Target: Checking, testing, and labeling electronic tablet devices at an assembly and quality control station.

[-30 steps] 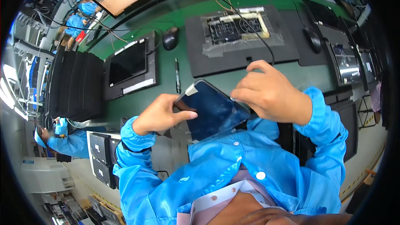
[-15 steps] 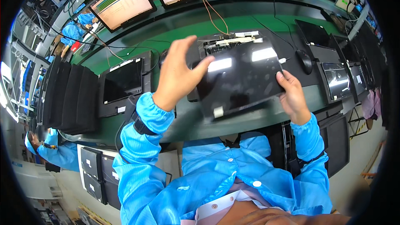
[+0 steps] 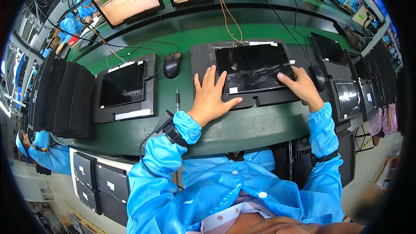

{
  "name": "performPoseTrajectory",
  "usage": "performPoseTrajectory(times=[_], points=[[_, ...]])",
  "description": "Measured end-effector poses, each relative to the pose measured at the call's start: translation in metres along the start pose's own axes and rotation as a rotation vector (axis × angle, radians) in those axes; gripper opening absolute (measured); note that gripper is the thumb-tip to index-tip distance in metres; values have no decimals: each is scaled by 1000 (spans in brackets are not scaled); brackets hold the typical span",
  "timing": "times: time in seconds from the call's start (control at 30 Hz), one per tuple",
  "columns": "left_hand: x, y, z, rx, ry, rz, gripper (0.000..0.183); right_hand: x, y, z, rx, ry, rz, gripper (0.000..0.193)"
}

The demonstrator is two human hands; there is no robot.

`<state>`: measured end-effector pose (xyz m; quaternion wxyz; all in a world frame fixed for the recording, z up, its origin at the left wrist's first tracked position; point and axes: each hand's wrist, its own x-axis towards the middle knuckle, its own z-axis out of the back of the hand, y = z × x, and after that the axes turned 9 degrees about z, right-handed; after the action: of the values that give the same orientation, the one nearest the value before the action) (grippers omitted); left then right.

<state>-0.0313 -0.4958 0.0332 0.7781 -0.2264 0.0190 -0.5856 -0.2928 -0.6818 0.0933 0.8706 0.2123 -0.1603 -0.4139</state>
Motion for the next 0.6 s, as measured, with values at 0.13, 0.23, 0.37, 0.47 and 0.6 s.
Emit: performPoseTrajectory(times=[0.13, 0.23, 0.37, 0.47, 0.6], points=[[5, -3, -7, -6, -122, -24, 88, -2, -30, 9, -20, 134, 191, 86], [10, -2, 2, -23, -133, -2, 83, 5, -31, 7, 41, 144, 119, 89], [9, 6, 11, -78, -89, -18, 83, 10, -16, 9, -84, 146, 249, 83], [-5, 16, 21, -222, -67, -116, 76, 12, 41, 0, -263, -246, 362, 54], [-49, 84, 97, 35, -171, 104, 69, 52, 151, -68, 77, -159, 970, 26]])
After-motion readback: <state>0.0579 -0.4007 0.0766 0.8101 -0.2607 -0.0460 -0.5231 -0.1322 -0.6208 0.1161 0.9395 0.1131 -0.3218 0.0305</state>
